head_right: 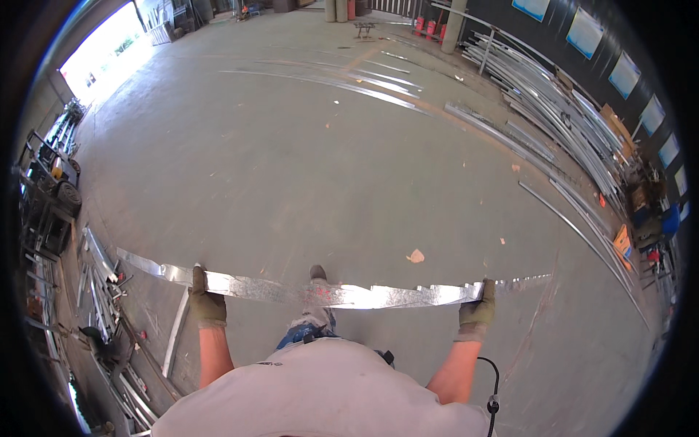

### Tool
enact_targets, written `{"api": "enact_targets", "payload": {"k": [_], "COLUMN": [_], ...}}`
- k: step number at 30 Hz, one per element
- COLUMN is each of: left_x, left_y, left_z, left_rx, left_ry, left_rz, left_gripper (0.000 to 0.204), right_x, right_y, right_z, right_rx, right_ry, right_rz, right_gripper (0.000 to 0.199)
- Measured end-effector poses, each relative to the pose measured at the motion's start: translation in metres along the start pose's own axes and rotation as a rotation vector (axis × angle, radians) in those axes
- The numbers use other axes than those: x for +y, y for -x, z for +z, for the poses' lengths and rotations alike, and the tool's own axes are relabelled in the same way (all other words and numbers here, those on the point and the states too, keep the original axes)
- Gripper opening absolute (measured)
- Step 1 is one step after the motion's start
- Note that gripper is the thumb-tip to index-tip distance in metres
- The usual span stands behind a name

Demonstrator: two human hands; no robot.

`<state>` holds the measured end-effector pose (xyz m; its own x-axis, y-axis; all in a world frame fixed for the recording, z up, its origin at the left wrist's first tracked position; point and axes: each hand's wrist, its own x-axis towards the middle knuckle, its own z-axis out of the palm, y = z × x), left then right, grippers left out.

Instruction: The person uses pliers to bend and break a long metal strip, then uses an angle grinder to cut and smooth the edges of the metal pieces. The person handles the metal strips and tools throughout the process.

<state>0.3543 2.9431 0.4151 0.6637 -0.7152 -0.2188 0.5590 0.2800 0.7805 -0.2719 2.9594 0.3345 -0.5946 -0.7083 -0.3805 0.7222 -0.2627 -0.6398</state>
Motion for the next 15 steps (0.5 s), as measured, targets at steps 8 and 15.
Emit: {"api": "enact_targets", "payload": {"k": [8, 15], "left_x": [-0.061, -0.092], "left_y": [-0.175, -0.302], "left_z": [0.121, 0.233], "left_rx": [0.091, -0.003], "left_ry": [0.023, 0.001], "left_rz": [-0.099, -0.176], "left_gripper": [0.018, 0.016], "right_x": [0.052, 0.096], "right_y": [-0.119, -0.209], "right_z": [0.128, 0.239], "right_rx": [0.031, 0.101], "right_ry": [0.061, 0.051], "right_rz": [-0.057, -0.108], "right_gripper": [0.027, 0.014]}}
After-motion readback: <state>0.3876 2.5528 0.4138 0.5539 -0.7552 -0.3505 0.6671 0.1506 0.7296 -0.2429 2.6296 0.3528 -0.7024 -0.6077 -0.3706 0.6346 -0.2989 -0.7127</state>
